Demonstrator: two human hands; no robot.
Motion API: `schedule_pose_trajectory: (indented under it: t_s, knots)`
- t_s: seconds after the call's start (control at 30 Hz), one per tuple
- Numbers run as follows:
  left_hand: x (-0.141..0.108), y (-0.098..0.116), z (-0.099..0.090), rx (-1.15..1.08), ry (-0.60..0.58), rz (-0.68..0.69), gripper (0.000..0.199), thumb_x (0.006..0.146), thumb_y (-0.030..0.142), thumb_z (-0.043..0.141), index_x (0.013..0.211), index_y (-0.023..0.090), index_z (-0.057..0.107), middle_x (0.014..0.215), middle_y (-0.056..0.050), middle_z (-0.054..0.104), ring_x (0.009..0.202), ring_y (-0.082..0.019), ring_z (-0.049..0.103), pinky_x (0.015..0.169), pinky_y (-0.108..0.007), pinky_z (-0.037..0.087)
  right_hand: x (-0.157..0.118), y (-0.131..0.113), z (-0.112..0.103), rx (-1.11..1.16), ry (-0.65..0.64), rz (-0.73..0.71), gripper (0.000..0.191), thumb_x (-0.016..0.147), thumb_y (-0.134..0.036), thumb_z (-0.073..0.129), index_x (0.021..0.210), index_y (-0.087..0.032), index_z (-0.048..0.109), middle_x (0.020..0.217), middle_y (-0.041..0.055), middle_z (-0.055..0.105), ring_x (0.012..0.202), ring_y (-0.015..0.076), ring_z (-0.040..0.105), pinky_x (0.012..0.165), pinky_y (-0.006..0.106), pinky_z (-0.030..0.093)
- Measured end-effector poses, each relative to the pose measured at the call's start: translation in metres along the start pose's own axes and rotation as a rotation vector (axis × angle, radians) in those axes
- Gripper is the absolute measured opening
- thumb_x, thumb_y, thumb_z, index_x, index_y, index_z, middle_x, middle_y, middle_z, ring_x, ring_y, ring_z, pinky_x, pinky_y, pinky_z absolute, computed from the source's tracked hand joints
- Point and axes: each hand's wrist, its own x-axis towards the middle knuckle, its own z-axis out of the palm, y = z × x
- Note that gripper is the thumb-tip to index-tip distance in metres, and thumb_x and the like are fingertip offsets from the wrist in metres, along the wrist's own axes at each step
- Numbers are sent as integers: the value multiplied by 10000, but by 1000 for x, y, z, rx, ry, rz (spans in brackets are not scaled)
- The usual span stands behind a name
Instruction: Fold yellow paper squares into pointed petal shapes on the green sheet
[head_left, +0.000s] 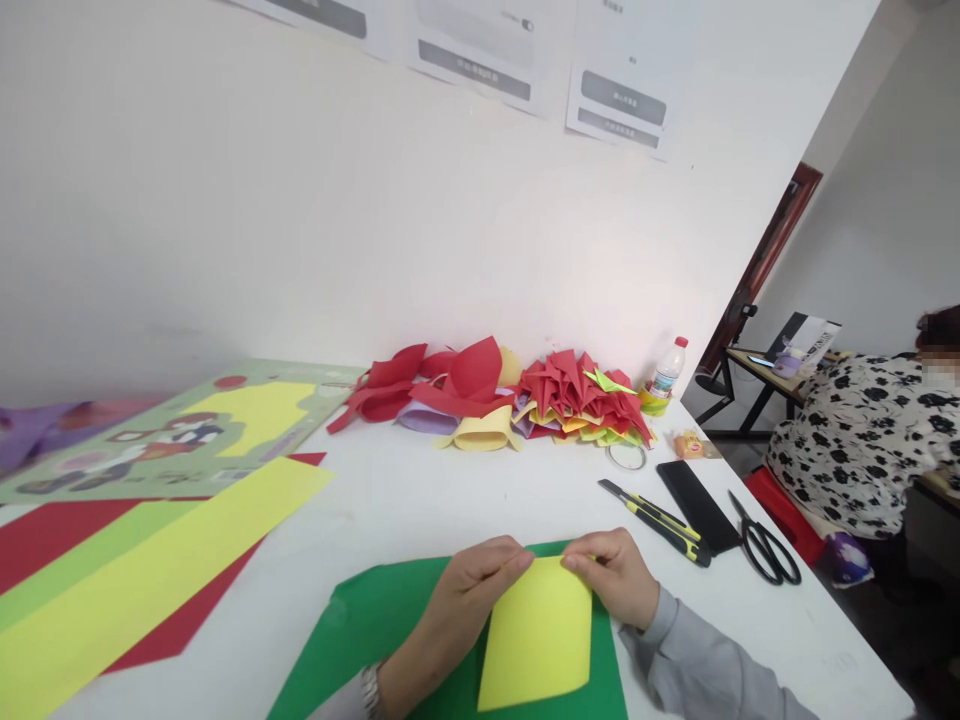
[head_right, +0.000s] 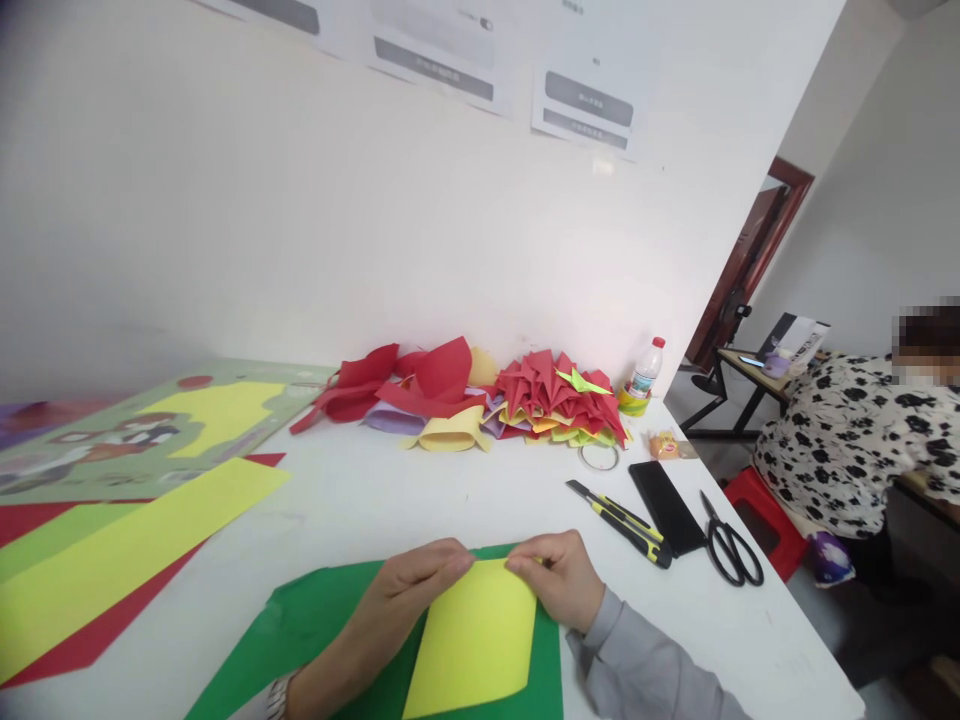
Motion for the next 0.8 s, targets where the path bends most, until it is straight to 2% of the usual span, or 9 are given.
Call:
schedule_pose_trajectory:
  t_s: [0.2,0.37,0.57,0.8]
  knots:
    - [2,-10,-5,13,23,-1,360,753,472,614,536,185,619,598,-10,540,582,-158,469,536,-261,362,1,1,-2,-29,-56,-25,371,823,-487,624,759,-154,774,643,44,702,541,132,550,524,233,428]
    - [4,-10,-3,47,-106,11,277,727,413,626,590,186,707,621,-30,617,612,-174,538,558,-260,392,-1,0,12,-115,-146,-86,313,840,-423,615,780,-165,783,624,32,699,504,114,516,500,225,392]
    - [4,-5,3,111,-124,36,278,754,386,603,581,186,688,602,1,543,571,-140,467,535,-242,349,5,11,11,-51,-33,34,281,739,-429,714,687,-158,768,491,-10,605,436,78,392,434,209,297]
    - [11,-3,-10,58,-96,-11,311,761,436,603,602,175,661,632,5,530,539,-137,493,510,-250,391,13,23,-5,131,85,148,353,665,-503,765,670,-150,743,512,-2,605,447,87,437,443,214,342]
